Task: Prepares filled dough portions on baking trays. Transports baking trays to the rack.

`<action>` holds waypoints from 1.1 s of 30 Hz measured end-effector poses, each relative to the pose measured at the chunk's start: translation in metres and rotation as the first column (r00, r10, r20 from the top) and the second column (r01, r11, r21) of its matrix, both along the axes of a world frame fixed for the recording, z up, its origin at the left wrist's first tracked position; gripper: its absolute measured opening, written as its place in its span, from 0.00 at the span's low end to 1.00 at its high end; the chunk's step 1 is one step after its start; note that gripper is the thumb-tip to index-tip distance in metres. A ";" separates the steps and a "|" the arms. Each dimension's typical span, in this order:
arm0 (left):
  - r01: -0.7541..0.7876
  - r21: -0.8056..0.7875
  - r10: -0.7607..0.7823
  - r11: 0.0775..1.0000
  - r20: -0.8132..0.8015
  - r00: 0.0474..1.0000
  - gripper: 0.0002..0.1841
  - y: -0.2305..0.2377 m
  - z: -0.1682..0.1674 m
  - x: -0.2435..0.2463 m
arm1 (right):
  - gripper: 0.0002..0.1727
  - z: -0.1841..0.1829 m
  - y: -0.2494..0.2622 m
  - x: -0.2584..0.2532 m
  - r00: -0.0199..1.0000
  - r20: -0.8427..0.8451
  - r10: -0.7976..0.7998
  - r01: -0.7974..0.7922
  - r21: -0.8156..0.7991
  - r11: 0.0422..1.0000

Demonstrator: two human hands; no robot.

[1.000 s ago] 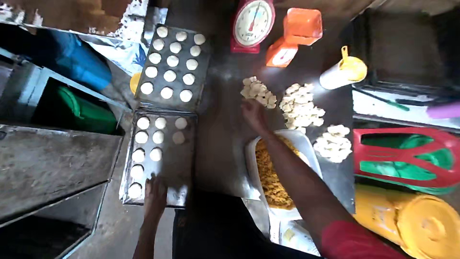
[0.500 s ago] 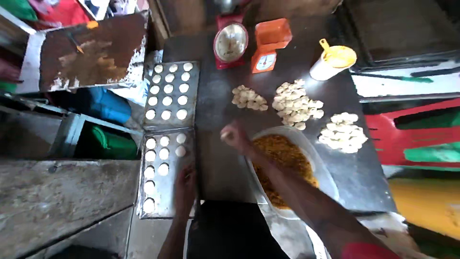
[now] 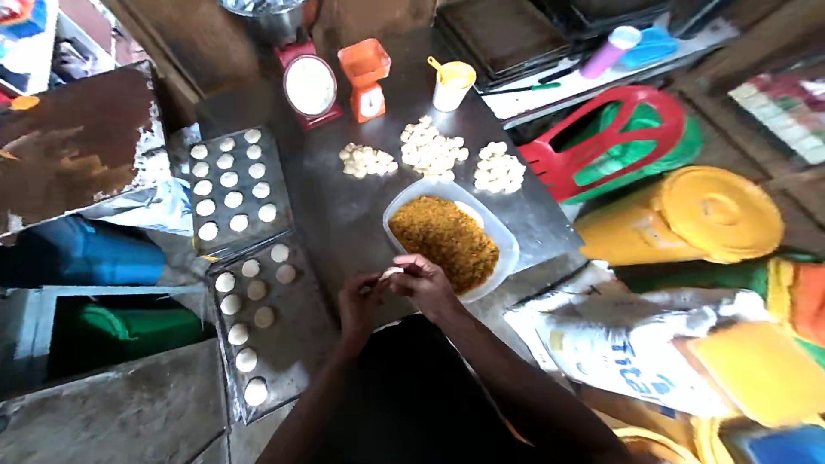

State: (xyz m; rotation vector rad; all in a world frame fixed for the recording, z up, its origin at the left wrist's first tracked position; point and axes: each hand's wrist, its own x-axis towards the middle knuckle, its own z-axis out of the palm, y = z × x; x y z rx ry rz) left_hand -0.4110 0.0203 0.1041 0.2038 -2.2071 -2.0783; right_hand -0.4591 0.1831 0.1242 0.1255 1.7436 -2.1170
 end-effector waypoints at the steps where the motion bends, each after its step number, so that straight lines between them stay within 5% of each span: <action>1: 0.047 0.046 -0.047 0.998 -0.002 0.999 0.10 0.002 0.000 -0.002 | 0.18 0.000 0.005 0.005 0.996 0.083 -0.025 0.028 -0.038 0.999; 5: 0.125 0.408 -0.232 0.904 0.223 0.947 0.10 0.009 0.003 0.000 | 0.14 -0.010 0.029 0.024 0.988 0.126 0.089 -0.097 0.056 0.994; 7: 0.081 0.517 -0.276 0.852 0.313 0.909 0.10 0.013 0.002 0.000 | 0.11 -0.006 0.041 0.016 0.947 0.258 0.192 -0.184 -0.055 0.981; 10: 0.073 0.501 -0.254 0.862 0.305 0.918 0.13 0.025 -0.006 -0.014 | 0.09 -0.007 0.061 -0.024 0.877 0.362 0.316 -0.253 -0.211 0.944; 12: 0.079 0.355 -0.179 0.932 0.257 0.950 0.20 0.025 -0.016 -0.031 | 0.10 -0.007 0.072 -0.067 0.918 0.306 0.253 -0.250 -0.050 0.967; 13: 0.066 0.277 -0.140 0.959 0.257 0.956 0.22 0.021 -0.023 -0.039 | 0.11 -0.013 0.077 -0.093 0.951 0.221 0.218 -0.255 0.156 0.954; 15: 0.013 0.164 -0.062 0.986 0.297 0.953 0.23 0.008 -0.034 -0.050 | 0.16 -0.050 0.093 -0.145 0.958 -0.031 0.285 -0.201 0.638 0.743; 16: -0.005 0.115 -0.031 0.993 0.309 0.950 0.22 0.001 -0.039 -0.054 | 0.18 -0.072 0.099 -0.165 0.930 -0.098 0.354 -0.161 0.757 0.633; 19: -0.036 0.000 0.034 0.999 0.340 0.940 0.20 -0.012 -0.048 -0.060 | 0.21 -0.108 0.089 -0.191 0.787 -0.096 0.609 -0.231 0.870 0.435; 24: -0.132 -0.019 0.128 0.991 0.419 0.899 0.19 -0.012 -0.041 -0.062 | 0.23 -0.107 0.057 -0.151 0.560 0.082 0.824 -0.381 0.909 0.169; 28: -0.188 0.025 0.157 0.982 0.450 0.879 0.18 -0.005 -0.043 -0.062 | 0.20 -0.123 0.053 -0.148 0.562 0.002 0.827 -0.260 0.950 0.174; 33: -0.080 -0.036 0.088 0.996 0.370 0.925 0.17 -0.002 -0.028 -0.077 | 0.14 -0.111 0.064 -0.183 0.749 -0.054 0.660 -0.317 0.845 0.430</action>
